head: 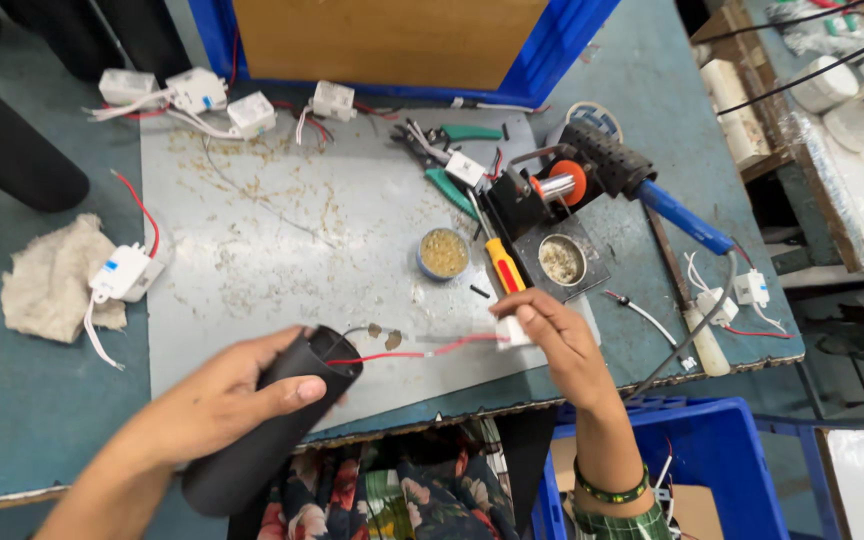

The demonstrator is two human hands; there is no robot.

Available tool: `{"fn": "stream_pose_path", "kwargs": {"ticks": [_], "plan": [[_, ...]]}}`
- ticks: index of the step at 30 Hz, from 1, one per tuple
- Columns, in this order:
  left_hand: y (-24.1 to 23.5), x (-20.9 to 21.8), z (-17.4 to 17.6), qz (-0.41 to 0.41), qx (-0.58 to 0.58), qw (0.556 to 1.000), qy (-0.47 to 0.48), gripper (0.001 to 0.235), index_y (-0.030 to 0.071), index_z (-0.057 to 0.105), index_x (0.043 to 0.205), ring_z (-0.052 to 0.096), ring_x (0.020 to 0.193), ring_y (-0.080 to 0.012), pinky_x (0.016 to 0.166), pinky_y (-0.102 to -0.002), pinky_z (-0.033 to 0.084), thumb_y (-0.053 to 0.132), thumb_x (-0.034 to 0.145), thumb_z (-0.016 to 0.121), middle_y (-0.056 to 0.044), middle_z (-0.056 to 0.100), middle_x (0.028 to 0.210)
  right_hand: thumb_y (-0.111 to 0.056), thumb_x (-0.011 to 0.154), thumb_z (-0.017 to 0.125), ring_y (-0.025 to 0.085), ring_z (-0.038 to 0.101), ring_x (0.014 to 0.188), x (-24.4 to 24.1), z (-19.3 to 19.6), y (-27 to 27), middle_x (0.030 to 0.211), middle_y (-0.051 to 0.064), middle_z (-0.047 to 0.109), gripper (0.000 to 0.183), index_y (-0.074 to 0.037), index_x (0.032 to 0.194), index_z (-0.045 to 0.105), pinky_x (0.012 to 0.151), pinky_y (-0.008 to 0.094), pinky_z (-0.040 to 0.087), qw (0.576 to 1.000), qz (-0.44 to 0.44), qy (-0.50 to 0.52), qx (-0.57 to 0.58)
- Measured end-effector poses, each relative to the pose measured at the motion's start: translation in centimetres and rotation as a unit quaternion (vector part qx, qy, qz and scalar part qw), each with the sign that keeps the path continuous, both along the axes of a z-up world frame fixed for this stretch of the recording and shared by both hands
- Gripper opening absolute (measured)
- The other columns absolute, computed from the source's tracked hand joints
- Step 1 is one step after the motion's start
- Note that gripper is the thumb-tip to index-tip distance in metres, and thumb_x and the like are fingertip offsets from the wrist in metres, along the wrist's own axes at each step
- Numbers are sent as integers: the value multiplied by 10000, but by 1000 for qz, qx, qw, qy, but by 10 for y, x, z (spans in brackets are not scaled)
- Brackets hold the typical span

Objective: The person solders wires to a small white electrical component and a black cylindrical object on a workbench. They use a soldering iron and solder wire to join the connections, then place the finished assembly aside and repeat the process with another component.

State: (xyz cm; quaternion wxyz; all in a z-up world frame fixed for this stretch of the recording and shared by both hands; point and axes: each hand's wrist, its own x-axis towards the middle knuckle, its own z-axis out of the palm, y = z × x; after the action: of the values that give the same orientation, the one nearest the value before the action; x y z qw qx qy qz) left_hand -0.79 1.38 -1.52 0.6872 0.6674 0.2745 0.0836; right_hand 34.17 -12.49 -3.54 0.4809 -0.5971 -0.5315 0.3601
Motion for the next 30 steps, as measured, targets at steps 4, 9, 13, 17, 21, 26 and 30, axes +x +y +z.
{"fn": "stream_pose_path", "kwargs": {"ticks": [4,9,13,17,21,26,30], "plan": [[-3,10,-29,13,-238,970,-51,505,-29,661,1172,756,825,-193,745,-339,622,406,922,607,-154,784,976,-296,1051,485,117,616,800,10,-7,5,862,43,702,396,10,1002,731,740,294,488,998,8,25,-54],[-7,13,-44,13,-333,939,-87,620,-81,626,1253,743,795,-190,702,-327,622,457,952,557,-156,757,980,-358,1040,480,122,619,460,21,-17,9,634,63,663,456,10,903,712,419,272,492,985,-4,124,-124],[-11,13,-41,2,-388,911,-136,663,-80,579,1346,730,772,-179,674,-313,609,458,959,562,-130,719,955,-356,1037,486,141,615,423,25,-23,7,611,72,661,468,20,867,708,393,276,480,982,-21,130,-137],[-15,15,-38,10,-396,909,-130,685,-96,568,1345,731,765,-183,693,-326,616,461,947,564,-141,712,944,-350,1036,491,150,609,400,27,-28,7,591,79,656,470,26,855,707,378,277,470,980,-21,142,-137],[-16,16,-36,4,-393,910,-133,691,-96,562,1352,733,768,-180,692,-327,617,466,950,562,-143,712,941,-344,1033,493,154,605,393,26,-29,9,575,84,649,468,30,850,706,368,284,464,981,-16,143,-130],[-17,15,-39,5,-400,907,-135,688,-87,558,1358,731,771,-180,697,-330,618,464,947,564,-139,707,940,-360,1046,485,147,605,398,21,-31,10,569,75,639,500,28,809,695,379,278,468,983,-2,126,-134],[-16,12,-46,3,-397,908,-135,683,-84,571,1356,727,774,-176,694,-324,616,464,949,564,-135,711,950,-373,1052,483,137,601,417,20,-32,11,591,69,644,509,23,804,684,406,272,466,983,16,131,-132]]}}
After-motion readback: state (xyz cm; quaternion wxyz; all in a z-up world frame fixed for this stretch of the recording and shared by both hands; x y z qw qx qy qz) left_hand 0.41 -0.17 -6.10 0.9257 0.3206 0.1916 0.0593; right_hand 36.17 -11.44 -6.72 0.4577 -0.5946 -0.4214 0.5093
